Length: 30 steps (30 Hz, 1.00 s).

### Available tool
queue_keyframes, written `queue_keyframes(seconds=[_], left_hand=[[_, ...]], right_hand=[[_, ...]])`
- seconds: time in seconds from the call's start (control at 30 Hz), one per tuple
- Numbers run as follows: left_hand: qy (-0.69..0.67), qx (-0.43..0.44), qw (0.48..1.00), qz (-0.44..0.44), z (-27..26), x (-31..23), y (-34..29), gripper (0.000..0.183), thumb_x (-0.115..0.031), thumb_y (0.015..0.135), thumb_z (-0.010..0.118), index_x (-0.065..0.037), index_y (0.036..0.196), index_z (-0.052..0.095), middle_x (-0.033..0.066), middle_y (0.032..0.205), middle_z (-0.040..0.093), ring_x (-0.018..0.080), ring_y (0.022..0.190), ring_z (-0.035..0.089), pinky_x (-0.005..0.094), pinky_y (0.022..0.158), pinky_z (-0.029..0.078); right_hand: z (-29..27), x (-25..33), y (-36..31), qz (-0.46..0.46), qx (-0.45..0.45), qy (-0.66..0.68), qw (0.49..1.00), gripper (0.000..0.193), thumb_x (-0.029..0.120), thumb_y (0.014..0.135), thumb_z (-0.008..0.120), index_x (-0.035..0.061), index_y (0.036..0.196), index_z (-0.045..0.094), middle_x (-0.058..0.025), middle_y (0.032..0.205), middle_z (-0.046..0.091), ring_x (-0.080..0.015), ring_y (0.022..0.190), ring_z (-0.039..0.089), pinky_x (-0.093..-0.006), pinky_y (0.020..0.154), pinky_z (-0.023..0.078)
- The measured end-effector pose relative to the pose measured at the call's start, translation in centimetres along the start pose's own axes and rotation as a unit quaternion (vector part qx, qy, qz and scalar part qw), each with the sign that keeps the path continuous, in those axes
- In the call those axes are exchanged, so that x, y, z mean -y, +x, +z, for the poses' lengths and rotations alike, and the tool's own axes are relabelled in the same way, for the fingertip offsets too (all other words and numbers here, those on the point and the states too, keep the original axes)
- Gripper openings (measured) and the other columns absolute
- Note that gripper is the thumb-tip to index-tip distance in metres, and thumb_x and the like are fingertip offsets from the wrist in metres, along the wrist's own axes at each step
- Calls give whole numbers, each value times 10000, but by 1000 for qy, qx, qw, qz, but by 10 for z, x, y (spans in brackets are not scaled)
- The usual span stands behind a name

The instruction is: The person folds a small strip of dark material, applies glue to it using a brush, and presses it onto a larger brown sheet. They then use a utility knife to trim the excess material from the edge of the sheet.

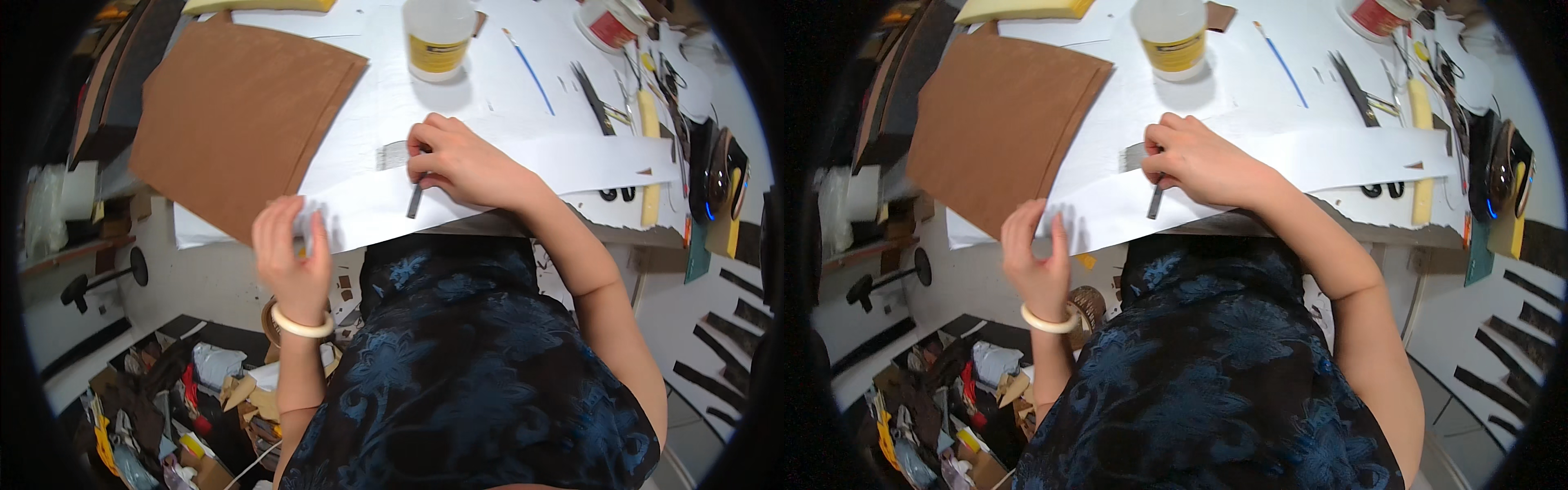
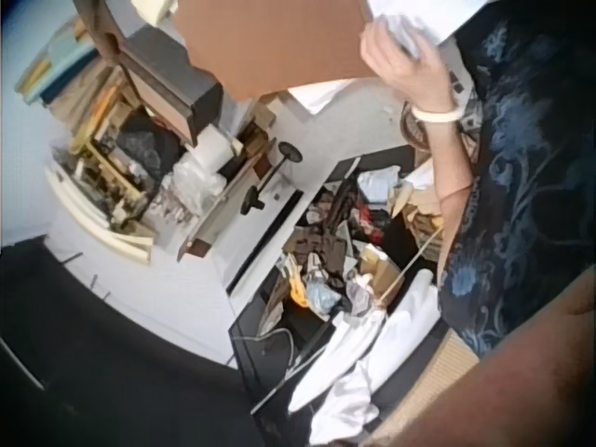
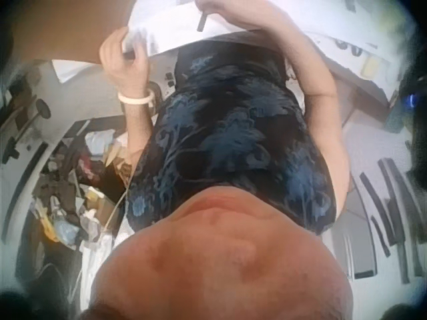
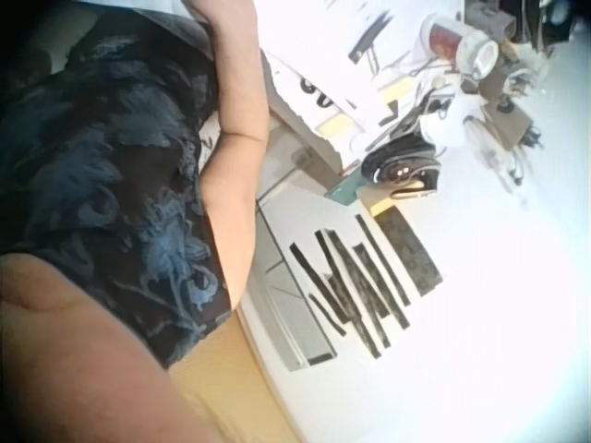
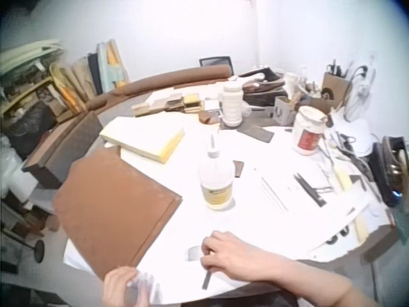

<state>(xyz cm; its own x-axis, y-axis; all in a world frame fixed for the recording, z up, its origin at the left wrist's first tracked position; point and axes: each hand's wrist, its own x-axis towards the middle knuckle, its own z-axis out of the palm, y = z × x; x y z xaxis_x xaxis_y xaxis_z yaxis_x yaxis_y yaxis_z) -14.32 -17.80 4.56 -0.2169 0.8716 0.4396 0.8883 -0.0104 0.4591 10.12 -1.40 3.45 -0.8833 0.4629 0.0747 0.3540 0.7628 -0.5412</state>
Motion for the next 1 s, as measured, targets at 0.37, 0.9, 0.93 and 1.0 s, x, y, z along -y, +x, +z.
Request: queue_keyframes(seconds=[0.37, 0.9, 0.93, 1.0], left_hand=[[-375, 109, 915, -100, 40, -40, 0, 196, -55, 965, 754, 51, 1116, 688, 74, 851, 744, 113, 710, 686, 241, 666, 558], [-182, -285, 841, -422, 5, 88, -40, 469, -200, 987, 752, -34, 1310, 455, 104, 1165, 619, 191, 1015, 619, 334, 860, 514], [-250, -271, 818, -442, 1, 95, -47, 482, -204, 987, 753, -29, 1312, 444, 113, 1165, 631, 200, 1001, 636, 339, 851, 522], [-381, -234, 756, -477, -7, 97, -51, 508, -213, 986, 756, -20, 1316, 422, 133, 1166, 656, 218, 973, 669, 348, 833, 539]], right_hand=[[-10, 32, 6, -61, -96, 134, 984, 158, 107, 902, 755, 62, 1032, 677, -61, 934, 699, -219, 918, 659, -385, 913, 501], [49, 40, 77, 227, -142, 483, 834, 144, 97, 1029, 671, -38, 1079, 681, -68, 934, 727, -102, 836, 685, -264, 757, 580], [50, 41, 79, 240, -137, 486, 829, 141, 95, 1024, 677, -38, 1070, 683, -68, 928, 724, -103, 827, 682, -264, 745, 583], [50, 41, 84, 268, -156, 532, 788, 140, 98, 1012, 696, -35, 1055, 684, -70, 933, 727, -106, 824, 683, -263, 740, 587]])
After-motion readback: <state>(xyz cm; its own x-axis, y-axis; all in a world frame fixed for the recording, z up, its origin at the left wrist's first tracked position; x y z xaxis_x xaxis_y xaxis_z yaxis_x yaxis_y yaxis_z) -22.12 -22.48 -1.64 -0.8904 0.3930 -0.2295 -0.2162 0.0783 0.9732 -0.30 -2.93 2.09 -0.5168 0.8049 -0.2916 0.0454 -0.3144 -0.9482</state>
